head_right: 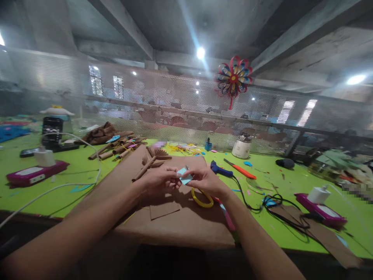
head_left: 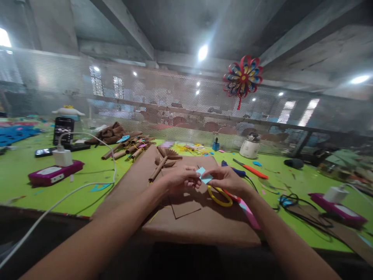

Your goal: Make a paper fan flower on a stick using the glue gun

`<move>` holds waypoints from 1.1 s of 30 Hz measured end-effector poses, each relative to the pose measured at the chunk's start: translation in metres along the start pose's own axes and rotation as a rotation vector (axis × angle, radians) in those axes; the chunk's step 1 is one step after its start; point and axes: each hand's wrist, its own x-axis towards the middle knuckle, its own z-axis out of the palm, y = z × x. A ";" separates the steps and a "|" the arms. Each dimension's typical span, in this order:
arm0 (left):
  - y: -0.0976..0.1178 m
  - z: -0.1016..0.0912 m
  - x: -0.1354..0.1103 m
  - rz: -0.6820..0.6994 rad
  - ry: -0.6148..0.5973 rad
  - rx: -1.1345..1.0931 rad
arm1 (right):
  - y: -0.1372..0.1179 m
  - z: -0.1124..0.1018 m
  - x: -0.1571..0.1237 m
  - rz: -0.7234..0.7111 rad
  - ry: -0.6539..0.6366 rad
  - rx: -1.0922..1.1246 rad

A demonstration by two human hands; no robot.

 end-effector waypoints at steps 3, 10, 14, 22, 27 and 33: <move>-0.001 0.002 0.000 -0.001 -0.034 0.033 | -0.001 0.006 0.001 -0.034 0.078 -0.036; 0.000 0.006 0.000 0.061 -0.067 0.196 | 0.006 0.007 0.004 -0.032 0.120 -0.020; 0.000 0.009 0.000 0.083 -0.052 0.236 | 0.013 0.005 0.005 -0.009 0.223 -0.065; -0.002 0.004 0.003 0.097 0.005 0.145 | 0.013 0.008 0.007 -0.051 0.125 0.130; -0.003 0.003 0.005 0.115 0.064 0.139 | 0.015 0.009 0.009 -0.115 0.158 0.113; -0.005 0.003 0.006 0.100 -0.007 0.019 | 0.013 0.008 0.010 -0.206 0.222 0.031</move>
